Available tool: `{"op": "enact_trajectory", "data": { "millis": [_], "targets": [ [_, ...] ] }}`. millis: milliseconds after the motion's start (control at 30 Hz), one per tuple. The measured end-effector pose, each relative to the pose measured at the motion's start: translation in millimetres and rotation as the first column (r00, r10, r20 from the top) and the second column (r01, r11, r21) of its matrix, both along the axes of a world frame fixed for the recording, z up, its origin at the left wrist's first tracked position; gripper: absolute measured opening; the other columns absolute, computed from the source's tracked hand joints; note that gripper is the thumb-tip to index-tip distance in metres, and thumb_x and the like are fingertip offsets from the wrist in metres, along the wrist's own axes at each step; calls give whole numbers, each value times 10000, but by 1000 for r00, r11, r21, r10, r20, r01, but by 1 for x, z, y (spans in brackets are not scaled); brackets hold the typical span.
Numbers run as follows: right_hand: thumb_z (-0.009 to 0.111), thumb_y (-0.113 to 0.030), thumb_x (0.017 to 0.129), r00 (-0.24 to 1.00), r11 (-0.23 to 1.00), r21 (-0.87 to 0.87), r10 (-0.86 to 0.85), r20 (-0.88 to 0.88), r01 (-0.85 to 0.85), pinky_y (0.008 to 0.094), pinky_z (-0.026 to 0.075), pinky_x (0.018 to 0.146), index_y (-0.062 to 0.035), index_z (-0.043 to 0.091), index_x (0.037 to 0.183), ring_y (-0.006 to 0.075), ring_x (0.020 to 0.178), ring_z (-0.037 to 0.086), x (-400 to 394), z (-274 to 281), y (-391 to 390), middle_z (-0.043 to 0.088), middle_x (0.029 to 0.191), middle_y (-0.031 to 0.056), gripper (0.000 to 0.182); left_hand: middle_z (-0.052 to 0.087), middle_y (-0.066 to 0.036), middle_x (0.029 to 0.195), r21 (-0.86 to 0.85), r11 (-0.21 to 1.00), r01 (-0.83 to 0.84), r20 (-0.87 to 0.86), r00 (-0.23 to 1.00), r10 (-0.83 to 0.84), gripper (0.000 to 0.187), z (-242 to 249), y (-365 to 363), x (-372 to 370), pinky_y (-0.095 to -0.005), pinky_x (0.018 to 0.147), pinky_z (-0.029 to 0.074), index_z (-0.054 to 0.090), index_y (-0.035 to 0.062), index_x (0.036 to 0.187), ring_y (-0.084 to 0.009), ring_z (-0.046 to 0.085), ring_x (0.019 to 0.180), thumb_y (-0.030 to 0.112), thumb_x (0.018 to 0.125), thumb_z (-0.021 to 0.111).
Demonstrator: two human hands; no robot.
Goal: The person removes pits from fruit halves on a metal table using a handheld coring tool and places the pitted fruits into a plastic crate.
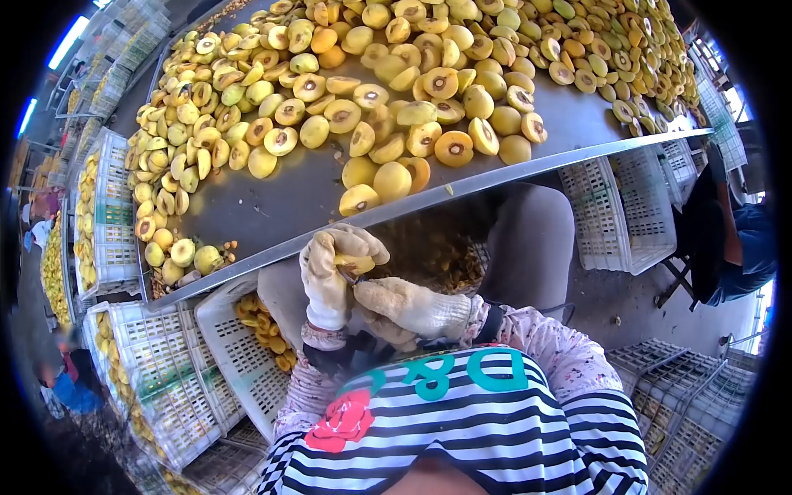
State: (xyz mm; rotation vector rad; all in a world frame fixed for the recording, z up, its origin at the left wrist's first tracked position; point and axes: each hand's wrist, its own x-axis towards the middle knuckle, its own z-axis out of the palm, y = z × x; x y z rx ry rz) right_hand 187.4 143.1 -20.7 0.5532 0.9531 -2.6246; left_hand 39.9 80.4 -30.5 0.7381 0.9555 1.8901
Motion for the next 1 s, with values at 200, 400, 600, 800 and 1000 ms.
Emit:
{"op": "enact_trajectory", "data": {
  "millis": [200,400,600,800,1000],
  "targets": [
    [567,-612,941,973,812,-570,-6,-229,-129,206,260,364,-126,522,859,51,407,310,-1,-9,-10,400,537,-51,495,558,-133,671,194,954,230,168,950,-263,599,1,0,-6,-403,622,507,501,34,631,-290,553,621,405,1069,328],
    [653,-577,907,960,635,-746,-25,-278,-200,226,303,384,-104,548,856,72,407,346,-2,-35,-12,410,530,-42,487,567,-106,783,-153,977,147,595,803,-27,484,33,-5,2,-427,709,503,518,59,810,-302,552,703,417,1079,335],
    [618,-420,952,955,796,-559,78,-287,-233,205,269,372,-88,544,791,64,448,382,8,-17,4,448,591,-38,376,660,-132,993,-336,941,33,626,754,197,470,19,-9,-8,-489,914,534,600,27,955,-330,649,970,439,1059,399],
    [535,-560,994,958,955,-78,-281,61,285,250,273,420,-156,506,877,98,451,315,16,4,12,383,599,-39,421,584,-194,1357,-116,992,-54,576,810,111,486,39,-40,-16,-560,1061,470,528,-12,1372,-406,514,1310,326,1022,526],
    [424,-543,1043,970,967,-79,-242,2,242,253,328,429,-115,483,884,104,443,338,30,3,22,401,604,-6,460,631,-186,1281,-361,868,-342,-351,912,213,445,70,-77,-26,-428,920,550,563,-9,1354,-305,648,1091,225,980,620]
  ]
}}
